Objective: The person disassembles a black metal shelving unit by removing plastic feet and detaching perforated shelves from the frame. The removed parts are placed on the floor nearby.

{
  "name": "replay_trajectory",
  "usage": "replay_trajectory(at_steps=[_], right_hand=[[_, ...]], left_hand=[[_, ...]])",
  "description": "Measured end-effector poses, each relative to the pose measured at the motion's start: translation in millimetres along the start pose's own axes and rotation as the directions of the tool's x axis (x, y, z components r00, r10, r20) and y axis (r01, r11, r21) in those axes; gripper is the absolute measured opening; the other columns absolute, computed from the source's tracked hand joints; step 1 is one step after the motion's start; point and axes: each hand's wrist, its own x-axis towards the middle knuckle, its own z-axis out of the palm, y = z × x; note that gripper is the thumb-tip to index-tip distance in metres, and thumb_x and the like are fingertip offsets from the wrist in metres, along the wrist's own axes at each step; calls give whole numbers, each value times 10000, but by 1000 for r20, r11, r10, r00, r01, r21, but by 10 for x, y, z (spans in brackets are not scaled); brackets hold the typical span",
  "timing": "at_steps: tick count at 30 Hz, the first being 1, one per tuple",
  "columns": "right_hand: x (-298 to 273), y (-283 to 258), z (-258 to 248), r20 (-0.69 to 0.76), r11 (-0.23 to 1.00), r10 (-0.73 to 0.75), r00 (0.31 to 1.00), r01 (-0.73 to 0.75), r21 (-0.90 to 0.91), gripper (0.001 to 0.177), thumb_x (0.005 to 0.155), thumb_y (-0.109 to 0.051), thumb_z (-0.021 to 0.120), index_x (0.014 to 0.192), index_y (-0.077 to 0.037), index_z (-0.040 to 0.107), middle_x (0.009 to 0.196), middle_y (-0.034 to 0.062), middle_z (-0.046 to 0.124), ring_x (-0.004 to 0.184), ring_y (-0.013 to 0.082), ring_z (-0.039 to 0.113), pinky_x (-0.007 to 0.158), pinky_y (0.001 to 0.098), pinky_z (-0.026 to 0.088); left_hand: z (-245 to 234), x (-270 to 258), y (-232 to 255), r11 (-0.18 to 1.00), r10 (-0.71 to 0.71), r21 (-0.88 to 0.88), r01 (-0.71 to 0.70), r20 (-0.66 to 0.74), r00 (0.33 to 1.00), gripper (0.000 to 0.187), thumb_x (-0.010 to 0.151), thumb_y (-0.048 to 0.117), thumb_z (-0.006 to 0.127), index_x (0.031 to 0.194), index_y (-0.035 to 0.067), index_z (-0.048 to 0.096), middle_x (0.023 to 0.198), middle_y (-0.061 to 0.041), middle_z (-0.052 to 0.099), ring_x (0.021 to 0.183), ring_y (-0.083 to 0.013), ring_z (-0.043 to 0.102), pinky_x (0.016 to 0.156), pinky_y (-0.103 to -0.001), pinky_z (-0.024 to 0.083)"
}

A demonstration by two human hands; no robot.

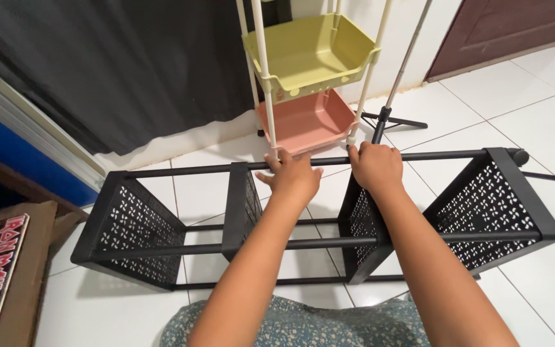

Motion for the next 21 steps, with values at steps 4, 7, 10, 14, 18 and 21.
replay_trajectory(at_steps=[4, 7, 10, 14, 18, 21], right_hand=[[66, 54, 67, -38, 999, 14, 999, -13, 37, 489, 1002, -466, 512, 877, -62, 757, 787, 172, 728, 852, 377, 688, 906, 485, 449], [75, 76, 127, -62, 997, 44, 997, -40, 65, 482, 994, -461, 528, 866, -58, 759, 787, 177, 722, 851, 381, 685, 922, 484, 443], [110, 55, 158, -77, 989, 91, 993, -81, 122, 461, 1011, -440, 541, 884, -53, 757, 779, 183, 714, 837, 394, 684, 946, 483, 438], [97, 9, 255, -93, 965, 88, 992, -62, 254, 411, 1014, -409, 563, 959, -44, 744, 859, 181, 743, 906, 388, 688, 1112, 526, 365], [48, 57, 266, -211, 934, -104, 972, 168, 316, 509, 896, -414, 637, 1236, -35, 652, 1264, 243, 652, 1228, 445, 543, 1143, 680, 155], [-59, 252, 164, -127, 979, -85, 988, 106, 175, 613, 900, -480, 675, 1364, -89, 589, 1495, 308, 417, 1412, 538, 271, 1120, 718, 50]], left_hand=[[311, 17, -135, 988, 152, 31, -149, -195, 969, 558, 962, 325, 602, 1501, 243, 481, 1583, -356, 147, 1459, -631, -11, 1142, -723, 135], [477, 201, -233, 978, 209, 71, -197, -247, 946, 512, 995, 282, 577, 1499, 246, 498, 1579, -368, 202, 1457, -646, 29, 1153, -704, 177], [539, 372, -355, 967, 255, 88, -241, -253, 933, 470, 1001, 247, 562, 1469, 273, 533, 1583, -353, 250, 1462, -640, 67, 1160, -687, 209], [489, 602, -536, 926, 377, 173, -337, -351, 857, 484, 985, 143, 549, 1443, 295, 591, 1577, -335, 294, 1453, -645, 114, 1118, -677, 312], [413, 670, -668, 949, 306, 52, -312, -401, 863, 432, 982, 144, 555, 1357, 337, 646, 1577, -316, 303, 1470, -618, 144, 1038, -568, 476], [388, 743, -679, 968, 251, 99, -231, -381, 890, 450, 980, 102, 543, 1322, 367, 667, 1599, -283, 304, 1478, -599, 146, 996, -535, 516]])
